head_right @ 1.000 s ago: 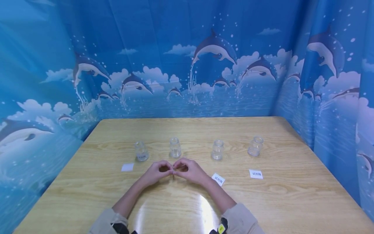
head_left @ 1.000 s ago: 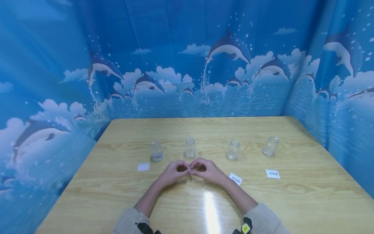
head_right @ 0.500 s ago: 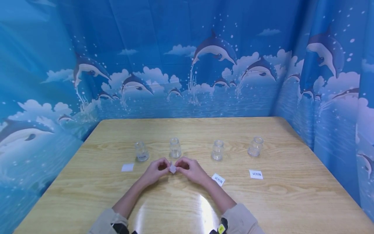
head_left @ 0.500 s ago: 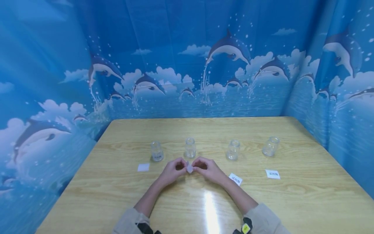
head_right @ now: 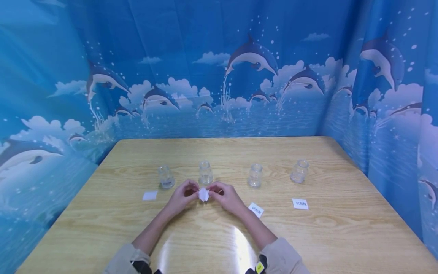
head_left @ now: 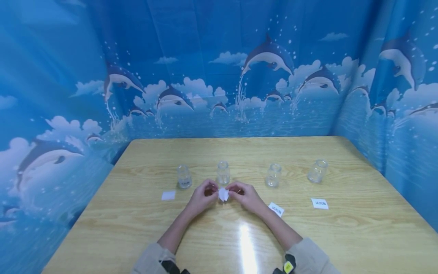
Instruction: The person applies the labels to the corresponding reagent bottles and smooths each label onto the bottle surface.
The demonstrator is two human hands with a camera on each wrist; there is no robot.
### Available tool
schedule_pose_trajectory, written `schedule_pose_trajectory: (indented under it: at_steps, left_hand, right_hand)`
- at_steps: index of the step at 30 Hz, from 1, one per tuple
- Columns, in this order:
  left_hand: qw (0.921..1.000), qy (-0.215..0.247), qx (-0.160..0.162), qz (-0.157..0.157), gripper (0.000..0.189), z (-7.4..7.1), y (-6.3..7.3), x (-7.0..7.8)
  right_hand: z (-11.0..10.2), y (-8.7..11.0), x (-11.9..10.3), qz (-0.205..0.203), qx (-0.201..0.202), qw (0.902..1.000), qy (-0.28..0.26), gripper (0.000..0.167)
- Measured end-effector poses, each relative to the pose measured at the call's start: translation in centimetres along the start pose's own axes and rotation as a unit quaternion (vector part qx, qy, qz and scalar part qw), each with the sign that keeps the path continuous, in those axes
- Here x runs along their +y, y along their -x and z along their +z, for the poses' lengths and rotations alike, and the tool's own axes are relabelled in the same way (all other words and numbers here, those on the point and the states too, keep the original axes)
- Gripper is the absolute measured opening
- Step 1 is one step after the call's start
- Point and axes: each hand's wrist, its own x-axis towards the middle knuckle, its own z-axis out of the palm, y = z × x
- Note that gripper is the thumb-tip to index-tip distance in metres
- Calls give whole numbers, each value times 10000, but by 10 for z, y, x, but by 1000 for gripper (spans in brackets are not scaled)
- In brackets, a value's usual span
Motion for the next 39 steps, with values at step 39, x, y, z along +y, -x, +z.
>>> schedule_pose_trajectory:
  at_steps: [39]
  left_hand:
    - [9925, -298, 1184, -57, 14, -1, -4, -11]
  right_hand:
    - [2, -10, 41, -259, 640, 9971, 306, 14]
